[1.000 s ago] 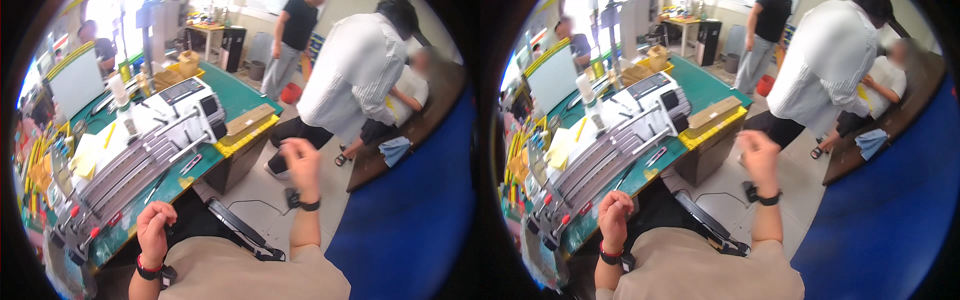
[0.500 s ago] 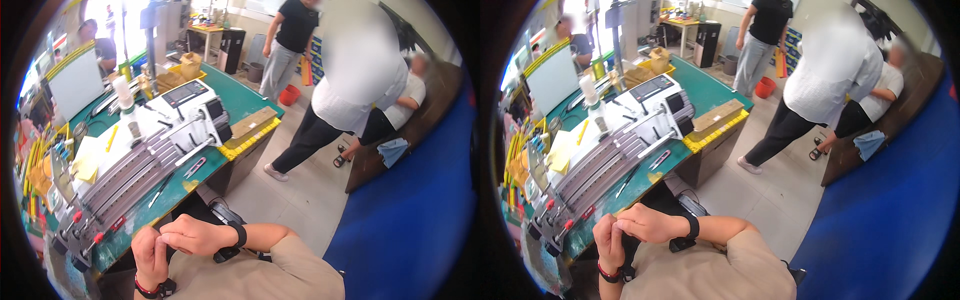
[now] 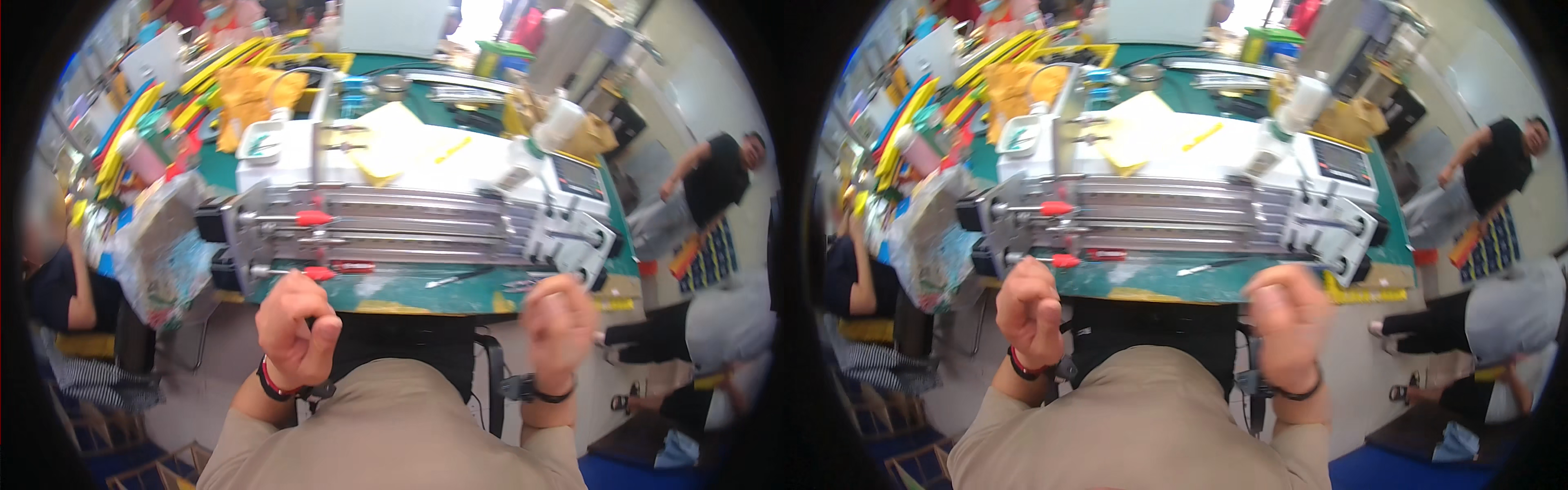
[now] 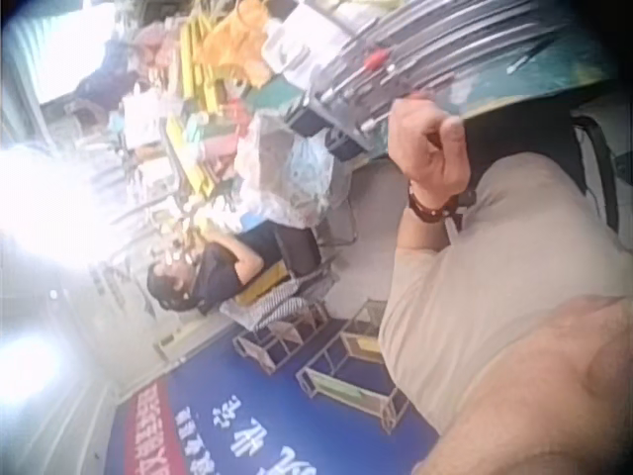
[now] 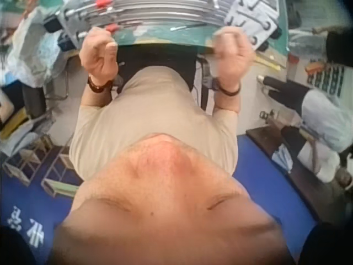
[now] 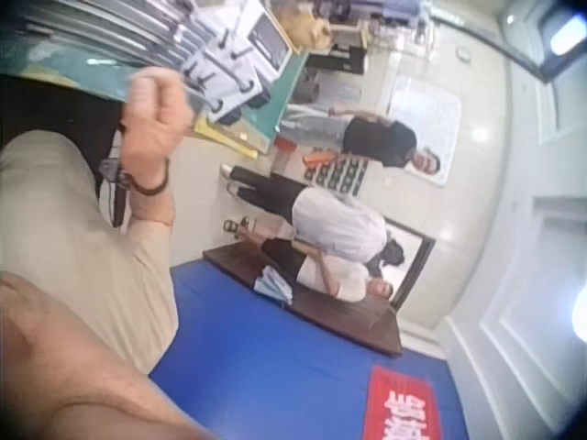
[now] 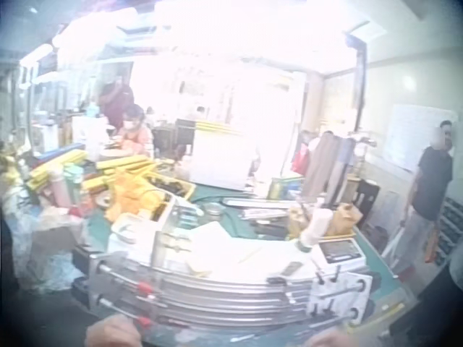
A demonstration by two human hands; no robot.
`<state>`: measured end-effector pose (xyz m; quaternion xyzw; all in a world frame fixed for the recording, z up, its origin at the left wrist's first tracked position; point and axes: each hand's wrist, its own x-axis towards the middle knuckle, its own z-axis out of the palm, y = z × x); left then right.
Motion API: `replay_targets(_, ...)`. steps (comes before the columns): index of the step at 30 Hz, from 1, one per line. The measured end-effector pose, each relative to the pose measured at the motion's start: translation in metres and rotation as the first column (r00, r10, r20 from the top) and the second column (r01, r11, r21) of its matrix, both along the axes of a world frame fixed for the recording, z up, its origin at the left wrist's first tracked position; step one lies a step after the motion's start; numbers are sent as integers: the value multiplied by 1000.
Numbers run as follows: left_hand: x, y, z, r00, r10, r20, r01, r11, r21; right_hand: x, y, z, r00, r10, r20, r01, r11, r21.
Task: Glue and assemble small electronic or mechanical components using a jig and adhesive.
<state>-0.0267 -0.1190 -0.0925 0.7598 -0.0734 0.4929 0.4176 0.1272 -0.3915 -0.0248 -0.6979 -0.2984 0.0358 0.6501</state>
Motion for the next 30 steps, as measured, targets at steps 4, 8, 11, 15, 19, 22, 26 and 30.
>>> replay_targets(4, -6, 38, 2, 973, 232, -5, -232, 973, 15, 72, 27, 14, 988, -126, 94, 101, 967, 234)
replay_targets(8, 18, 54, 15, 874, 482, -71, -430, 832, 352, 155, 65, 16, 866, -396, 304, 384, 918, 102)
replay_targets(11, 32, 62, 15, 845, 517, -134, -410, 789, 457, 190, 85, 22, 762, -475, 439, 549, 835, -49)
replay_targets(15, 38, 72, 4, 897, 422, -129, -343, 850, 400, 213, 96, 22, 736, -512, 444, 551, 833, 47)
replay_targets(19, 28, 70, 0, 894, 394, -212, -351, 912, 213, 186, 80, 34, 584, -676, 449, 525, 737, 426)
replay_targets(22, 29, 69, -5, 876, 447, -181, -380, 871, 313, 137, 81, 28, 853, -412, 320, 205, 829, 519)
replay_targets(26, 24, 60, -28, 853, 492, -174, -422, 846, 326, 67, 136, -9, 928, 50, 370, -104, 986, 128)
replay_targets(30, 23, 42, -34, 898, 417, -142, -375, 893, 250, 51, 183, -21, 861, 200, 467, -240, 970, 26)
